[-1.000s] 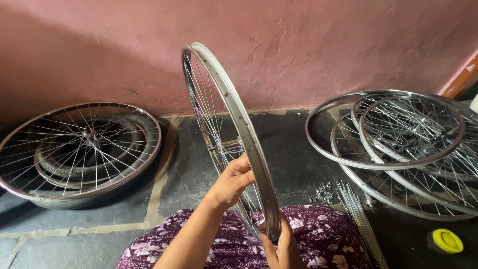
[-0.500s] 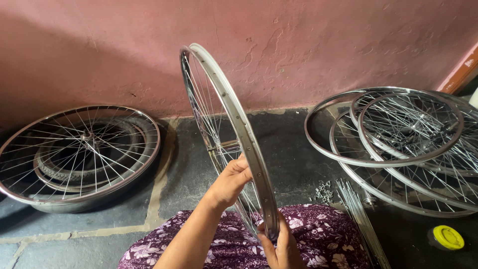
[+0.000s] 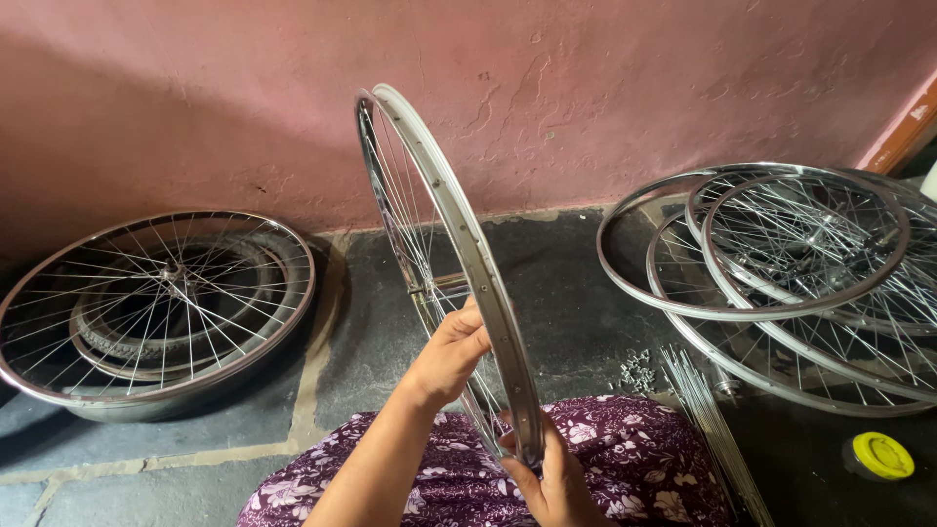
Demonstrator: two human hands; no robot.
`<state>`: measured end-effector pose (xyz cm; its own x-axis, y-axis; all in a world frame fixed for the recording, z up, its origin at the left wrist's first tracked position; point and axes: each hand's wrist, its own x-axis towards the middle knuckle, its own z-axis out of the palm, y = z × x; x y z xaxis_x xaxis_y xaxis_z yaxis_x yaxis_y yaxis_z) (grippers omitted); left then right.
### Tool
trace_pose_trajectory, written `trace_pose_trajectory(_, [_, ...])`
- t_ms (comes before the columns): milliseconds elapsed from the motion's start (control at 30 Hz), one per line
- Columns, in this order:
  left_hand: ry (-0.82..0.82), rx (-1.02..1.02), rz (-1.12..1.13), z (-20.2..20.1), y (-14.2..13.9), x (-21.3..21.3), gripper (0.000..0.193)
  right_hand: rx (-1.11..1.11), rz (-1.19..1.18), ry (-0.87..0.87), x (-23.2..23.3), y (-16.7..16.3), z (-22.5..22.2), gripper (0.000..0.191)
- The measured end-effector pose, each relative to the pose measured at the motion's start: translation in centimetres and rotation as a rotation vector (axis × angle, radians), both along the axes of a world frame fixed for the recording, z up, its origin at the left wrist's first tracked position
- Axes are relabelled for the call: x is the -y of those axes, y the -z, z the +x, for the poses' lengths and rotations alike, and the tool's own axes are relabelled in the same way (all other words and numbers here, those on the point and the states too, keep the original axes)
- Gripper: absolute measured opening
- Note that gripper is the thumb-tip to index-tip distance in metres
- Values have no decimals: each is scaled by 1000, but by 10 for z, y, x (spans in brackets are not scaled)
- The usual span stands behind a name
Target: The person assembles a bicycle wheel by inserting spokes into the hub and rim. They repeatedly thread each spoke through the rim holes and secure it at the hub, rotating the wheel to access different positions.
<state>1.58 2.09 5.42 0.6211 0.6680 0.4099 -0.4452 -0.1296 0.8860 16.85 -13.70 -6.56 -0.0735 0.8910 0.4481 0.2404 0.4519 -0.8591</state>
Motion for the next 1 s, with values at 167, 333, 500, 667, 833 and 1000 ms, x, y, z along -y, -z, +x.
trace_pose_trajectory(167, [-229, -53, 86, -8, -18, 19, 32, -1, 50, -79, -14, 2, -13, 56])
trace_pose_trajectory(333, [-727, -6, 185, -31, -37, 49, 39, 132, 120, -213, -27, -31, -35, 47])
trace_pose_trajectory(500, [-953, -377, 525, -49, -57, 62, 82, 344, 293, -305, -50, -47, -68, 49])
trace_pose_trajectory(667, [-1009, -488, 565, -54, -70, 69, 91, 387, 386, -398, -65, 13, -81, 40])
trace_pose_trajectory(833, [-1036, -525, 520, -60, -78, 70, 92, 739, 698, -257, -74, 61, -72, 48])
trace_pose_trajectory(1000, [-906, -379, 416, -79, -80, 81, 94, 593, 711, -64, -66, 46, -43, 33])
